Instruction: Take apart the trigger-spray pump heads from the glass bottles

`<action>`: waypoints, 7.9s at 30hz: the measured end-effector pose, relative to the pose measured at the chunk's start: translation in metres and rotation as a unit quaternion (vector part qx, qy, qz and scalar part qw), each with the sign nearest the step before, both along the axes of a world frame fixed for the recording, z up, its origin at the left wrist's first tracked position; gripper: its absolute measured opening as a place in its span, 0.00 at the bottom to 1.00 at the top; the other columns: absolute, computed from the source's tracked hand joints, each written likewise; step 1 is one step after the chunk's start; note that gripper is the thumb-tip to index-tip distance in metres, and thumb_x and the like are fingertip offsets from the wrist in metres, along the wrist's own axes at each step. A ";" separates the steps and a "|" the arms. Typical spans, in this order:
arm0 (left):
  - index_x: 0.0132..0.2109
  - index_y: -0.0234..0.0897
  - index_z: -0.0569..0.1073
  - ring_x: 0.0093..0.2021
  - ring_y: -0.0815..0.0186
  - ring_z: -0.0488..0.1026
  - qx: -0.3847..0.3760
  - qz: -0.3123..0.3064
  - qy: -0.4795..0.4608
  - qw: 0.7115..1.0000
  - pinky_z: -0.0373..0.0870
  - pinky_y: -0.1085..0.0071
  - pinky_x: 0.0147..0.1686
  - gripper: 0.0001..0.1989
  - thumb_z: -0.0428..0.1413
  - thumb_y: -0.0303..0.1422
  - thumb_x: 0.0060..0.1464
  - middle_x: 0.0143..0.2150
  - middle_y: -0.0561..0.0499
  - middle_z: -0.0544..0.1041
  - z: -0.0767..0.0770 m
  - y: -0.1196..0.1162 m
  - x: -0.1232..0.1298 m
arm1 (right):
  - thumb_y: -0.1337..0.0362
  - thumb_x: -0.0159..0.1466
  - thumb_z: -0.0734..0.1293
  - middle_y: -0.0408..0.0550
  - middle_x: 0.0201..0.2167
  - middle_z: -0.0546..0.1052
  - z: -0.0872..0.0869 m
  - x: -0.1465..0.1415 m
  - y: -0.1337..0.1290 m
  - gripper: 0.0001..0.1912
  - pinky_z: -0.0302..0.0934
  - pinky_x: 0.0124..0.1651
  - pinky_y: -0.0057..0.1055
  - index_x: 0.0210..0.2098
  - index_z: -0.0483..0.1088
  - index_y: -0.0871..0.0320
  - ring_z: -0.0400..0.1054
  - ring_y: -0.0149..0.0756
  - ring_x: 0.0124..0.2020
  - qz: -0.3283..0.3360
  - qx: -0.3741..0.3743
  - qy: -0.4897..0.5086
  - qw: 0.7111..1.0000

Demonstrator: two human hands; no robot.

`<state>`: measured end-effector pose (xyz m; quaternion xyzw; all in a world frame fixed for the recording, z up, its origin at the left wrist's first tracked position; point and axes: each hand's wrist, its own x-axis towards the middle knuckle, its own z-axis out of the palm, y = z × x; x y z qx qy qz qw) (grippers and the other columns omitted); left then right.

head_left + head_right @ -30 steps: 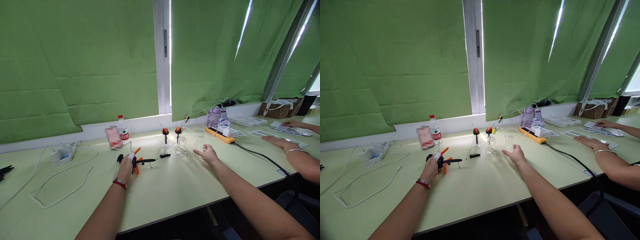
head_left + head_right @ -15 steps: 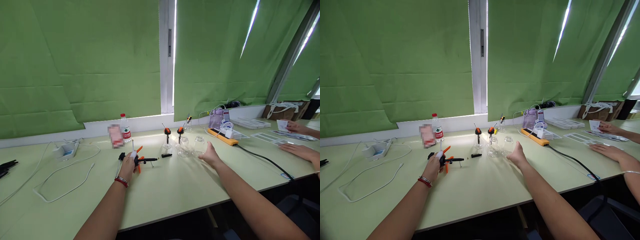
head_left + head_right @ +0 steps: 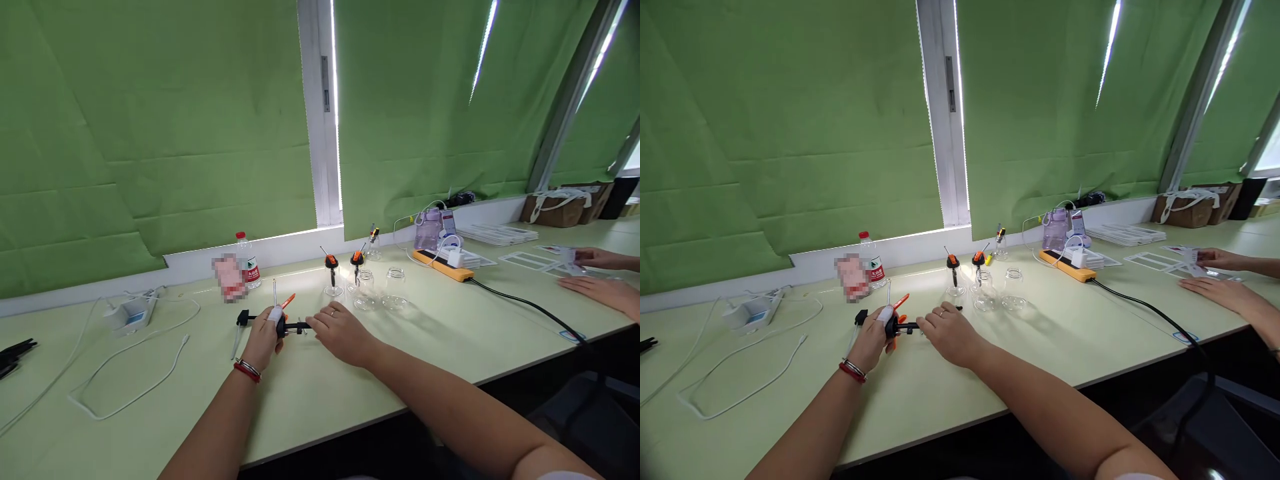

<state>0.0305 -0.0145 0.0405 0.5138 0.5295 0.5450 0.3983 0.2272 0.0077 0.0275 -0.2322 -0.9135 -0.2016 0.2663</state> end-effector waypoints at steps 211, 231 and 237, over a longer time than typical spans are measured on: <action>0.34 0.36 0.69 0.32 0.60 0.72 -0.126 -0.006 0.439 0.890 0.62 0.69 0.27 0.16 0.49 0.44 0.50 0.35 0.44 0.76 -0.038 0.022 0.008 | 0.65 0.62 0.59 0.45 0.34 0.71 -0.044 -0.026 0.053 0.11 0.47 0.31 0.25 0.45 0.63 0.52 0.62 0.33 0.33 -0.168 -0.463 0.108 0.864; 0.33 0.36 0.67 0.31 0.60 0.71 -0.129 -0.008 0.430 0.894 0.62 0.68 0.26 0.15 0.49 0.44 0.50 0.33 0.44 0.75 -0.033 0.018 0.011 | 0.67 0.62 0.59 0.48 0.38 0.74 -0.036 -0.030 0.045 0.13 0.49 0.33 0.28 0.45 0.65 0.53 0.66 0.37 0.37 -0.175 -0.436 0.084 0.879; 0.32 0.37 0.66 0.32 0.60 0.71 -0.122 -0.006 0.443 0.888 0.61 0.68 0.27 0.15 0.49 0.45 0.50 0.33 0.44 0.75 -0.032 0.018 0.012 | 0.66 0.60 0.60 0.46 0.34 0.73 -0.042 -0.029 0.048 0.13 0.48 0.30 0.27 0.45 0.62 0.53 0.65 0.36 0.34 -0.176 -0.436 0.113 0.876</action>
